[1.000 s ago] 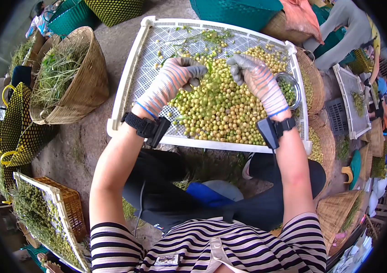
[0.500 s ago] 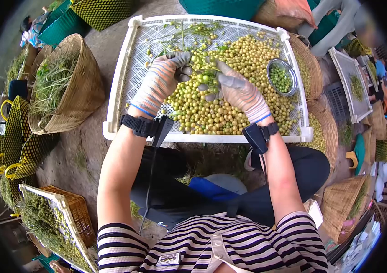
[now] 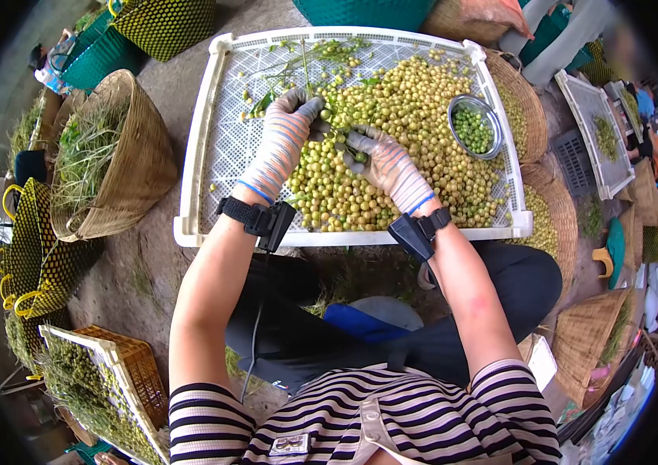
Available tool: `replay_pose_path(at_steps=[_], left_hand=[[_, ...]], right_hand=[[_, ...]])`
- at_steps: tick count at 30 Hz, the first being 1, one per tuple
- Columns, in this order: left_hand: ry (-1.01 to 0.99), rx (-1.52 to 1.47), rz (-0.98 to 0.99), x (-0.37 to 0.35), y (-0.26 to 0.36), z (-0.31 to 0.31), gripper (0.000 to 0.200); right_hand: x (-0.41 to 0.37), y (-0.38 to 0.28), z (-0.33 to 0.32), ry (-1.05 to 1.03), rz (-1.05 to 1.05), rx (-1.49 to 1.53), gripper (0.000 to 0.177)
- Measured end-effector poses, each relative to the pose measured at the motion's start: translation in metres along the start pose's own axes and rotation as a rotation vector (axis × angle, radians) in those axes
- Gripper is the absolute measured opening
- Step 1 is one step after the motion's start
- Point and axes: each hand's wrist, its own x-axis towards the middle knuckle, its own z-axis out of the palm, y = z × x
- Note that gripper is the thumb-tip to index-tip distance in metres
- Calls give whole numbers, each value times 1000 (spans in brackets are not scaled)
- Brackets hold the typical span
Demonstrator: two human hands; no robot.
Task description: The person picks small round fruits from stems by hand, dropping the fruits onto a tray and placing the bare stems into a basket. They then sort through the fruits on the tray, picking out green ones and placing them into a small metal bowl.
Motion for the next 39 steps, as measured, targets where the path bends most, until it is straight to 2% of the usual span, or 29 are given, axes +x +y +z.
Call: replay_pose_path(at_steps=[1, 3, 5, 7, 8, 11, 12, 13, 15, 16, 17, 19, 21, 23, 24, 27, 28, 29, 31, 32, 35, 37, 39], left_hand=[[34, -17, 14, 0, -1, 3, 9], [64, -32, 7, 1, -1, 5, 9], [82, -56, 42, 5, 1, 1, 11], [74, -63, 15, 6, 3, -5, 11], [47, -103, -13, 7, 2, -9, 12], [-6, -179, -57, 9, 3, -16, 14], [-21, -171, -90, 8, 4, -16, 13], [-35, -162, -123, 7, 6, -17, 13], [-75, -139, -135, 4, 7, -15, 13], [-89, -108, -147, -2, 14, -9, 16], [-101, -78, -159, -5, 17, -7, 19], [-159, -12, -142, -3, 11, -12, 20], [-131, 160, -146, -3, 9, -11, 18], [-97, 202, -149, -4, 4, -7, 17], [-81, 232, -145, -4, 1, -7, 17], [-78, 234, -125, -6, 7, -6, 16], [-65, 201, -141, -5, 9, -8, 16], [-52, 167, -158, -4, 11, -10, 16], [-69, 143, -158, -1, 10, -19, 16], [-94, 112, -181, -2, 11, -21, 16], [-153, 101, -205, -3, 11, -20, 17], [-122, 153, -206, -3, 10, -16, 17], [-126, 168, -218, -2, 8, -14, 17]], right_hand=[[2, 2, 0, 3, -2, 3, 18], [11, 5, -6, 146, -37, -7, 16], [24, 7, -26, 86, -18, 18, 20], [25, 6, -26, 221, 67, 178, 24], [25, 3, -25, 219, 65, 179, 24], [11, -14, -18, -183, 54, 126, 33], [6, -19, -11, -261, 37, 58, 43], [7, -20, -4, -261, 34, 59, 43], [9, -20, 9, -315, -51, -34, 47], [5, -28, 10, -329, -38, -226, 44], [2, -34, 20, -332, -51, -333, 32], [12, -30, 18, -224, 20, -560, 23], [19, -23, 13, -260, -9, -568, 23], [11, -21, 21, -61, 31, -773, 26], [18, -21, 17, -77, -3, -1027, 29], [14, -7, 15, 7, 82, -855, 33], [7, -13, 18, 76, 249, -810, 31], [2, -13, 13, 78, 248, -809, 31], [-4, -10, -3, -92, 139, -401, 30], [0, -12, -9, -152, 171, -253, 30], [7, -18, -10, -218, 195, -120, 33], [10, -15, -5, -132, 157, -189, 30], [13, -14, -1, -210, -37, -499, 28]])
